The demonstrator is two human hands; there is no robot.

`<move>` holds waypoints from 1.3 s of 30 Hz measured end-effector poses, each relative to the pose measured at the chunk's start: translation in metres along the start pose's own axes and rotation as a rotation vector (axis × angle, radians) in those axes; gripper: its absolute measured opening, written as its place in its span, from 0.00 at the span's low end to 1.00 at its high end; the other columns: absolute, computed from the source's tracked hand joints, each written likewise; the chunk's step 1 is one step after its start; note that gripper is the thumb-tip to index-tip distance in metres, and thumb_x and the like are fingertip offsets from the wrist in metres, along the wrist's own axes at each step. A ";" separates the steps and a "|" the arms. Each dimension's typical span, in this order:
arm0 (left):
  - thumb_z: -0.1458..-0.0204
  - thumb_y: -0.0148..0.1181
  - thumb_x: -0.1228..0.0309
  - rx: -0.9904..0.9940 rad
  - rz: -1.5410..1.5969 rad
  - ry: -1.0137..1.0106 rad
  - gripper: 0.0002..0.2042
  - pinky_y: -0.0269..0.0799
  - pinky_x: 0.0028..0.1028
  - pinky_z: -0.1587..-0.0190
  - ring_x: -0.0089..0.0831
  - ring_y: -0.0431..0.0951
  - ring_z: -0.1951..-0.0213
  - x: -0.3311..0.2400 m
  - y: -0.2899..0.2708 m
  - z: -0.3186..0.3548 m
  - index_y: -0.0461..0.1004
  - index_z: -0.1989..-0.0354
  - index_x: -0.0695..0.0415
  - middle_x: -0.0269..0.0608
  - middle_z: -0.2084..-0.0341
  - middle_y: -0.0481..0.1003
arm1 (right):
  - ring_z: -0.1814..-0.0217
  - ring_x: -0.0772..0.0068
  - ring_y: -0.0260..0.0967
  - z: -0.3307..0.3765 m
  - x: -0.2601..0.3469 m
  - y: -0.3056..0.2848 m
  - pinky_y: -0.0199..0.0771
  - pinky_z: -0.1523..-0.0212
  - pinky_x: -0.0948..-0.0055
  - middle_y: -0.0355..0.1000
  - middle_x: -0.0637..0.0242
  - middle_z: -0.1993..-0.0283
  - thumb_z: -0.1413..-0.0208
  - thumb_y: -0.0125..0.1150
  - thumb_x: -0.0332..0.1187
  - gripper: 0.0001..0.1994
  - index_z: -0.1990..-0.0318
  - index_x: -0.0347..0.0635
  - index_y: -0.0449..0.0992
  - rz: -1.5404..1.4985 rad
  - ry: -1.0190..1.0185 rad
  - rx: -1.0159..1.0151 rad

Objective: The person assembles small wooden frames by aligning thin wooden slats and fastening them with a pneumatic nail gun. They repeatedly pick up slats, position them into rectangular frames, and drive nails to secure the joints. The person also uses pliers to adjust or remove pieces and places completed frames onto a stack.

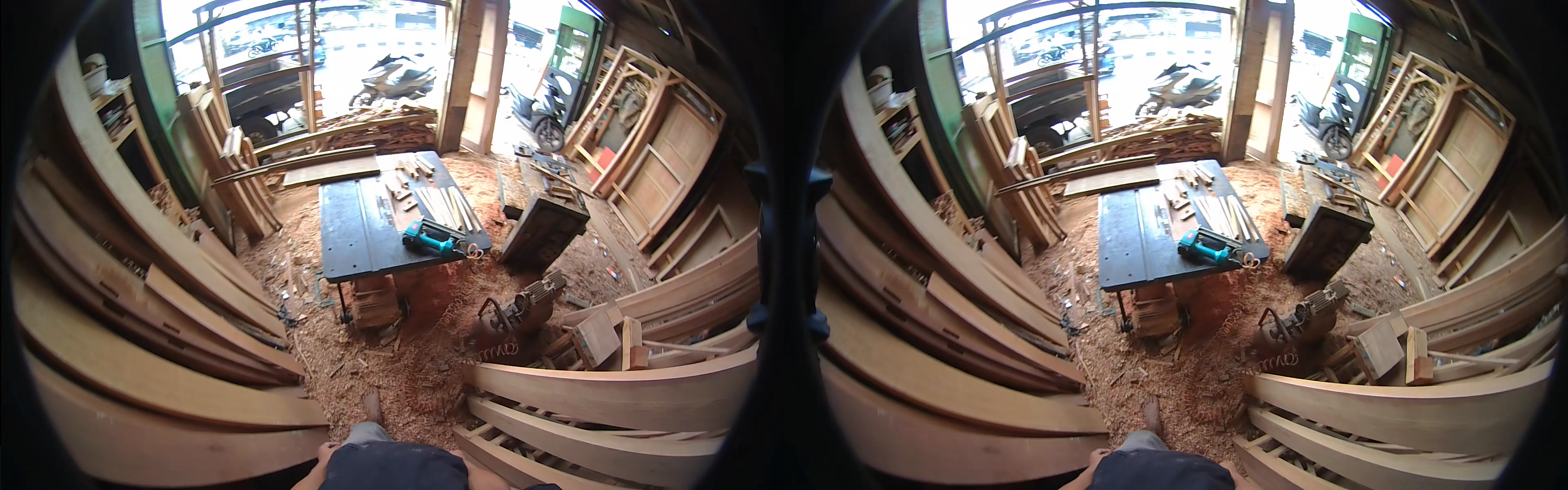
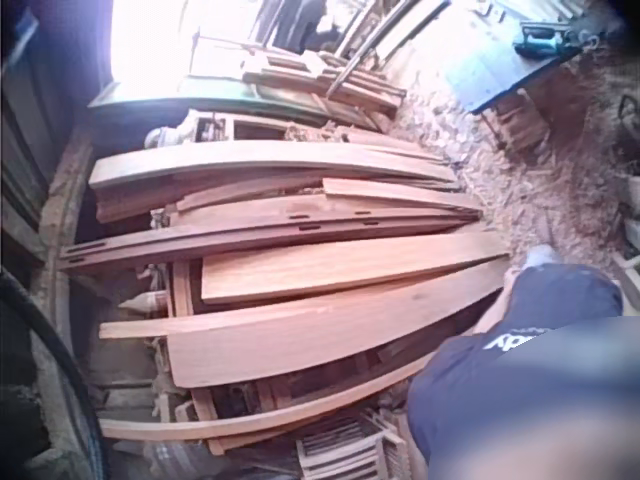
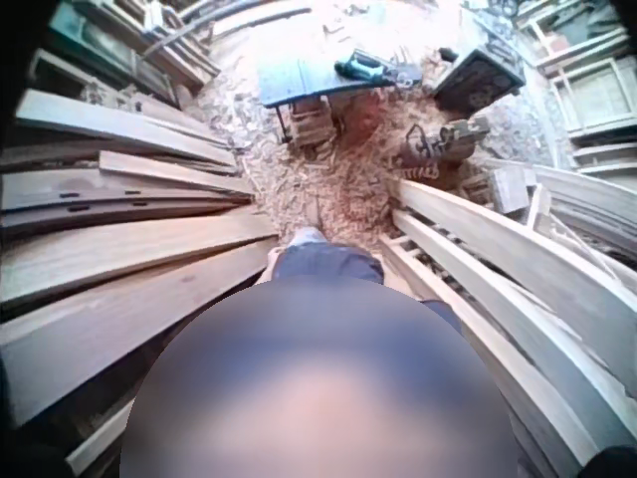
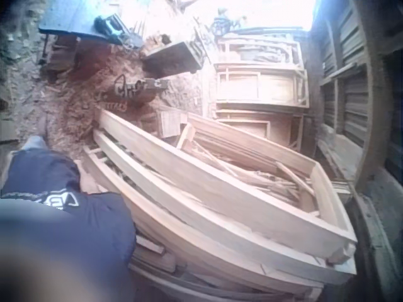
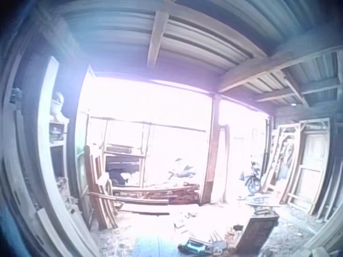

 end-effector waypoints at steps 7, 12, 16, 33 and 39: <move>0.52 0.64 0.66 0.155 -0.360 0.082 0.10 0.75 0.29 0.66 0.27 0.80 0.71 -0.080 -0.031 -0.137 0.82 0.73 0.60 0.41 0.73 0.81 | 0.53 0.52 0.76 -0.026 0.107 -0.023 0.74 0.51 0.62 0.79 0.54 0.57 0.48 0.56 0.34 0.12 0.60 0.42 0.83 -0.363 -0.193 -0.382; 0.46 0.57 0.75 0.163 0.057 -0.169 0.11 0.74 0.27 0.76 0.28 0.78 0.76 -0.172 -0.052 -0.233 0.75 0.55 0.62 0.43 0.70 0.79 | 0.49 0.54 0.76 -0.032 0.201 -0.083 0.74 0.46 0.60 0.80 0.55 0.56 0.47 0.57 0.33 0.12 0.58 0.48 0.83 -0.470 -0.118 -0.466; 0.41 0.54 0.75 0.153 0.251 0.047 0.10 0.76 0.27 0.70 0.30 0.79 0.68 -0.232 -0.063 -0.281 0.71 0.52 0.62 0.41 0.66 0.77 | 0.45 0.55 0.75 -0.030 0.243 -0.107 0.73 0.43 0.61 0.79 0.59 0.52 0.48 0.58 0.36 0.12 0.58 0.52 0.84 -0.366 -0.095 -0.439; 0.42 0.59 0.72 0.199 -0.116 -0.178 0.10 0.75 0.29 0.61 0.30 0.79 0.64 -0.176 0.019 -0.224 0.75 0.54 0.63 0.44 0.67 0.80 | 0.41 0.56 0.72 -0.087 0.289 -0.195 0.70 0.39 0.62 0.78 0.59 0.47 0.45 0.55 0.35 0.13 0.56 0.50 0.84 -0.353 0.001 -0.364; 0.43 0.59 0.72 0.151 -0.137 -0.156 0.10 0.74 0.30 0.58 0.30 0.79 0.62 -0.254 0.078 -0.258 0.77 0.56 0.63 0.43 0.66 0.80 | 0.50 0.63 0.78 -0.130 0.300 -0.266 0.74 0.46 0.65 0.81 0.63 0.57 0.44 0.59 0.36 0.11 0.59 0.50 0.85 -0.297 0.034 -0.319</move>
Point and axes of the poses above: each hand's wrist, its own z-axis away from the middle knuckle, its own y-axis out of the palm, x = y × z, the point moved 1 cm from there along -z, towards the middle knuckle
